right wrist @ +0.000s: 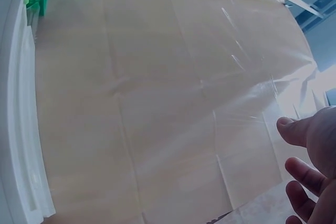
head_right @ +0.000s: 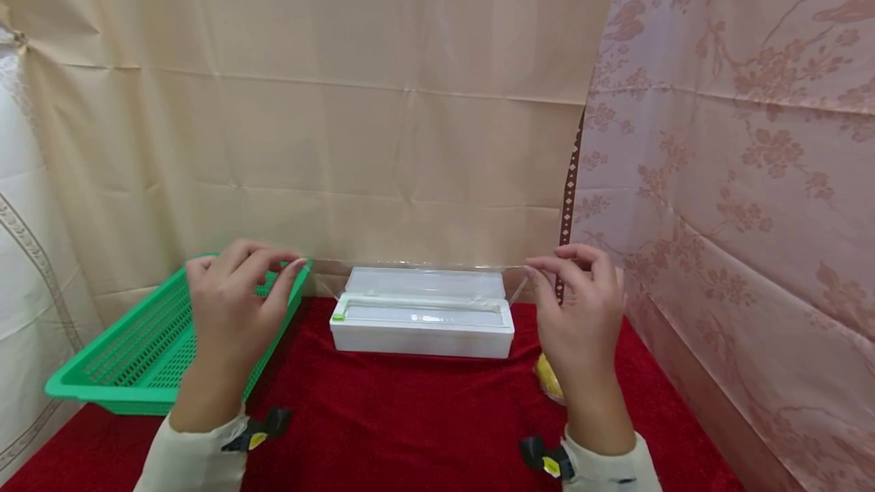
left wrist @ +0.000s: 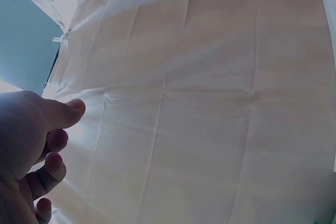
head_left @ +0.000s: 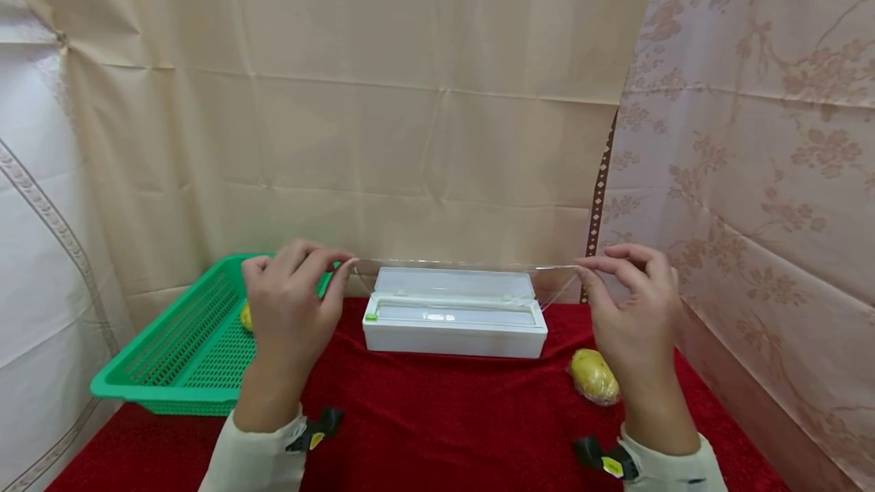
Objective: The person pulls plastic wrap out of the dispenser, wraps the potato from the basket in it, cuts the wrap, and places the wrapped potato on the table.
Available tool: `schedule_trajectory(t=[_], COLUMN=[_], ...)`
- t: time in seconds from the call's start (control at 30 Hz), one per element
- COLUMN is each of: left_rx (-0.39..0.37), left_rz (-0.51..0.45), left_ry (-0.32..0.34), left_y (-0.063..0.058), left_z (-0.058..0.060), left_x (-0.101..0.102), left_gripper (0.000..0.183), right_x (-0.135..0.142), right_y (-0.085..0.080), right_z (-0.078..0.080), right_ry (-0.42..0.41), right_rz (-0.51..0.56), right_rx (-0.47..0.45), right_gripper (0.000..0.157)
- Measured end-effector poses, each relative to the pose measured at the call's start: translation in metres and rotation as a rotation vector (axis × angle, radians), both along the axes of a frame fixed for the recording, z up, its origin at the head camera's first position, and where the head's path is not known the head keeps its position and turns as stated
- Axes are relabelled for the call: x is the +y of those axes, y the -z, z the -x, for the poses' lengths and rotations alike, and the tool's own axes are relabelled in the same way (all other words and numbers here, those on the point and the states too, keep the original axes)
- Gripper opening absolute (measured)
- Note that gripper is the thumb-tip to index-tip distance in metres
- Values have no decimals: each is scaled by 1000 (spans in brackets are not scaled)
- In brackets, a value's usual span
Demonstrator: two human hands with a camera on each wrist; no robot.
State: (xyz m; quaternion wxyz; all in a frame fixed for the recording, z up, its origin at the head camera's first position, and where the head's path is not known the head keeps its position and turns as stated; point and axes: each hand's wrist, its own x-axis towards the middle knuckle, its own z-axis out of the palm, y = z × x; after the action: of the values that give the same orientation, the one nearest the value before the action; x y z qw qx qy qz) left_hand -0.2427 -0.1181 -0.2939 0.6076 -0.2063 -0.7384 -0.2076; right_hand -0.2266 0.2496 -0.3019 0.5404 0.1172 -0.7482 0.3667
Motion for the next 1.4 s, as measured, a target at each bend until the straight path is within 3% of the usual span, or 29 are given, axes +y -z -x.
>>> schedule_trajectory(t=[0.57,0.93,1.27,1.4], left_rx=[48,-23,-54,-85], left_rz=[-8,-26,16,52], left_ry=[23,67,133,161], left_y=[-9,-16,-25,-26], left_z=[-15,-28,-34,-38], left_x=[2,5,-4,-11], left_gripper=[17,14,10,18], right_x=[-2,0,10,13], right_y=[-10,-17,-31,-31], right_z=[-15,-22,-27,-33], right_ry=[-28,-52,-83,-87], right_rz=[31,39,-89,-109], right_rx=[32,43,42,18], right_gripper=[16,18,19,24])
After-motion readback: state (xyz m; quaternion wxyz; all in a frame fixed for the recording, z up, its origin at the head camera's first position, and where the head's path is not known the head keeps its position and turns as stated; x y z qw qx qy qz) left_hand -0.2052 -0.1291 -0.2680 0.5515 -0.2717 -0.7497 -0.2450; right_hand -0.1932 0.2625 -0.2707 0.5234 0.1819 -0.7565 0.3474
